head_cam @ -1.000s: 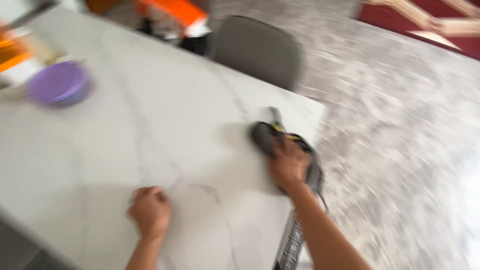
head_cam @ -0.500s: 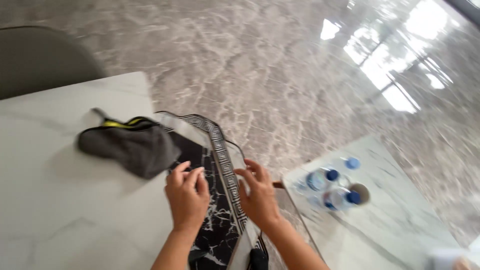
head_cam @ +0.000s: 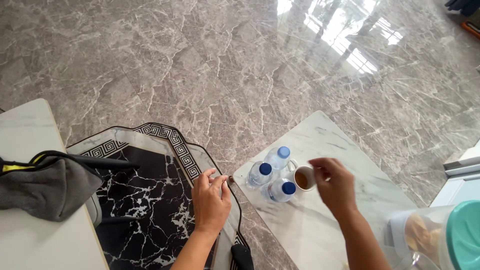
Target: The person cleans the dining table using a cloth and rearranges various objects like water bottles and a cup.
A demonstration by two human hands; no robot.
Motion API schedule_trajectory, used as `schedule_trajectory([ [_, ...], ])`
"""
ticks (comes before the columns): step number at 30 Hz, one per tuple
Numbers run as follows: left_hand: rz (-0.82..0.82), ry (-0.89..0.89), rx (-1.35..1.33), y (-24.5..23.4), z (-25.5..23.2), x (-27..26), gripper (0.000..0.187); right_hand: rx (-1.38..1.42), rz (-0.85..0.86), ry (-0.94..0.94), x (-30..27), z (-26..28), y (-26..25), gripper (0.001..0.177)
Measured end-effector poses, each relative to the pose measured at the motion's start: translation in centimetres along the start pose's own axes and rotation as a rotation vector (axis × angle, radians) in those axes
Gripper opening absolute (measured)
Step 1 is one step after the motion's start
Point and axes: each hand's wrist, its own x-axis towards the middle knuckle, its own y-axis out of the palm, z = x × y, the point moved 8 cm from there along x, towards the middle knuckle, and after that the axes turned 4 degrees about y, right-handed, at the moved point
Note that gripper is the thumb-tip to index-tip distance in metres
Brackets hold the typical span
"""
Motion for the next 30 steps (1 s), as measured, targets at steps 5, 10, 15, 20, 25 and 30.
schedule_trajectory([
  [5,-0.006,-0.046,0.004,1.0,-0.1,0.2,0.018,-0.049,0.325,0.001,1.8,3.1,5.0,0.017],
  [10,-0.019,-0.079,-0.041,1.4,1.0,0.0,0.019,-0.320,0.342,-0.025,5.4,3.2,6.1,0.027],
  [15,-0.007,-0.112,-0.064,1.4,1.2,0.2,0.019,-0.609,0.518,0.060,6.6,2.4,8.1,0.056],
  [20,-0.020,-0.097,-0.067,1.2,1.4,0.3,0.021,-0.682,0.579,0.128,5.4,1.9,7.9,0.072],
  [25,-0.004,-0.105,-0.072,0.5,1.0,0.3,0.020,-0.799,0.793,0.120,-0.4,-1.1,9.4,0.066],
  [30,0.200,-0.091,-0.096,2.7,1.8,-0.9,0.026,-0.731,0.778,0.108,-1.2,-2.0,9.7,0.048],
])
